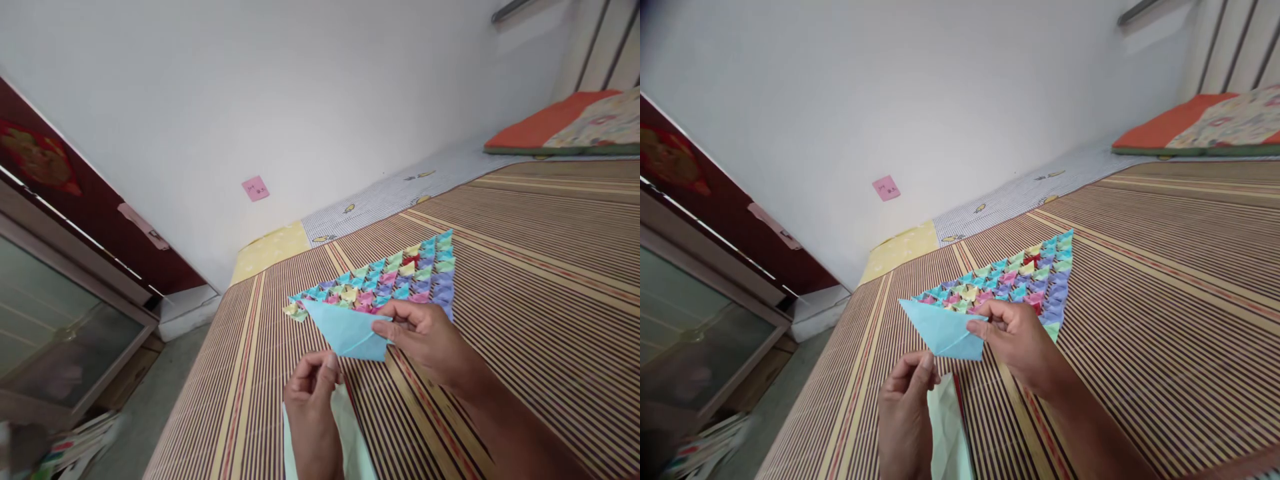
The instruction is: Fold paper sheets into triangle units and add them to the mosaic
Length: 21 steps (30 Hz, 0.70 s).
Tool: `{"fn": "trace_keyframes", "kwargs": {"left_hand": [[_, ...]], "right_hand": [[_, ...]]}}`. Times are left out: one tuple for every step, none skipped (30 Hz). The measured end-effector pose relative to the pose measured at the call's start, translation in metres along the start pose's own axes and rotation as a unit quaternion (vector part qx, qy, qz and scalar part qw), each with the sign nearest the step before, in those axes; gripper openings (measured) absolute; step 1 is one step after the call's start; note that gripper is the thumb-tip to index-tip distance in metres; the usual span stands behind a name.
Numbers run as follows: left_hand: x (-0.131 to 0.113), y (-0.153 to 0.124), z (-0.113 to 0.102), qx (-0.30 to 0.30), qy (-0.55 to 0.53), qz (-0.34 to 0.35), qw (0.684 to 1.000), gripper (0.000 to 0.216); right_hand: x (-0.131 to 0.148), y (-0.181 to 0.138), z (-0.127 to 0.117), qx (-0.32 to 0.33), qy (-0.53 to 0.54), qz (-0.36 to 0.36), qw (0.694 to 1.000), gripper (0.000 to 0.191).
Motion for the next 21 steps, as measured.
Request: {"fn": "trace_keyframes", "kwargs": {"left_hand": [[0.005, 0.001, -0.001, -0.007, -0.029, -0.015, 0.999, 0.031], [0.012, 0.002, 0.002, -0.001, -0.064, -0.038, 0.997, 0.035], [0.019, 0.002, 0.008, 0.02, -0.102, -0.07, 0.992, 0.039], [0.028, 0.001, 0.017, 0.052, -0.141, -0.11, 0.982, 0.041], [0.037, -0.002, 0.028, 0.094, -0.181, -0.154, 0.967, 0.042], [0.044, -0.007, 0.04, 0.137, -0.22, -0.199, 0.945, 0.04], [0.05, -0.012, 0.05, 0.174, -0.255, -0.239, 0.921, 0.037], [0.054, -0.017, 0.059, 0.205, -0.287, -0.265, 0.897, 0.034], [0.055, -0.021, 0.066, 0.23, -0.314, -0.276, 0.879, 0.031], [0.054, -0.023, 0.071, 0.25, -0.334, -0.273, 0.867, 0.029], [0.052, -0.024, 0.074, 0.267, -0.346, -0.259, 0.861, 0.028], [0.048, -0.025, 0.076, 0.284, -0.35, -0.237, 0.861, 0.029], [0.045, -0.026, 0.078, 0.3, -0.345, -0.216, 0.863, 0.03], [0.042, -0.028, 0.08, 0.314, -0.333, -0.199, 0.867, 0.033], [0.041, -0.029, 0.081, 0.32, -0.318, -0.185, 0.873, 0.036], [0.041, -0.029, 0.082, 0.324, -0.301, -0.175, 0.88, 0.039], [0.041, -0.03, 0.083, 0.326, -0.282, -0.168, 0.887, 0.042], [0.042, -0.031, 0.084, 0.328, -0.264, -0.164, 0.892, 0.045], [0.043, -0.031, 0.084, 0.33, -0.25, -0.163, 0.896, 0.046], [0.044, -0.032, 0.085, 0.334, -0.239, -0.163, 0.897, 0.046], [0.043, -0.033, 0.085, 0.336, -0.233, -0.166, 0.897, 0.045]], "right_hand": [[0.003, 0.0, -0.003, -0.011, -0.001, -0.014, 1.0, 0.026], [0.005, -0.001, -0.004, -0.015, -0.004, -0.029, 0.999, 0.025], [0.008, -0.002, -0.005, -0.008, -0.011, -0.045, 0.999, 0.023], [0.011, -0.003, -0.003, 0.01, -0.019, -0.06, 0.998, 0.022], [0.013, -0.004, -0.001, 0.038, -0.027, -0.073, 0.996, 0.02], [0.015, -0.006, 0.003, 0.072, -0.032, -0.081, 0.994, 0.02], [0.015, -0.007, 0.006, 0.106, -0.034, -0.083, 0.99, 0.02], [0.015, -0.009, 0.009, 0.139, -0.031, -0.079, 0.987, 0.019], [0.014, -0.01, 0.012, 0.168, -0.025, -0.071, 0.983, 0.019], [0.013, -0.012, 0.015, 0.192, -0.017, -0.062, 0.979, 0.019], [0.012, -0.013, 0.017, 0.212, -0.008, -0.051, 0.976, 0.019], [0.011, -0.014, 0.019, 0.227, 0.001, -0.041, 0.973, 0.019], [0.011, -0.014, 0.02, 0.239, 0.009, -0.033, 0.97, 0.019], [0.011, -0.015, 0.022, 0.248, 0.018, -0.027, 0.968, 0.019], [0.011, -0.016, 0.023, 0.254, 0.026, -0.022, 0.966, 0.019], [0.011, -0.016, 0.024, 0.258, 0.033, -0.019, 0.965, 0.019], [0.012, -0.017, 0.024, 0.26, 0.04, -0.017, 0.965, 0.018], [0.012, -0.017, 0.024, 0.263, 0.046, -0.017, 0.964, 0.016], [0.012, -0.018, 0.024, 0.268, 0.052, -0.018, 0.962, 0.015], [0.012, -0.018, 0.024, 0.273, 0.057, -0.021, 0.96, 0.015], [0.013, -0.018, 0.024, 0.278, 0.057, -0.027, 0.959, 0.015]]}}
Point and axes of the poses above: each hand's wrist, its own y-axis towards the middle knuckle, its own z-axis out of the palm, x = y × z, the point moved 8 cm from there along y, towards the middle knuckle, and after that the axes turned 8 degrees about y, right-handed, at the moved point
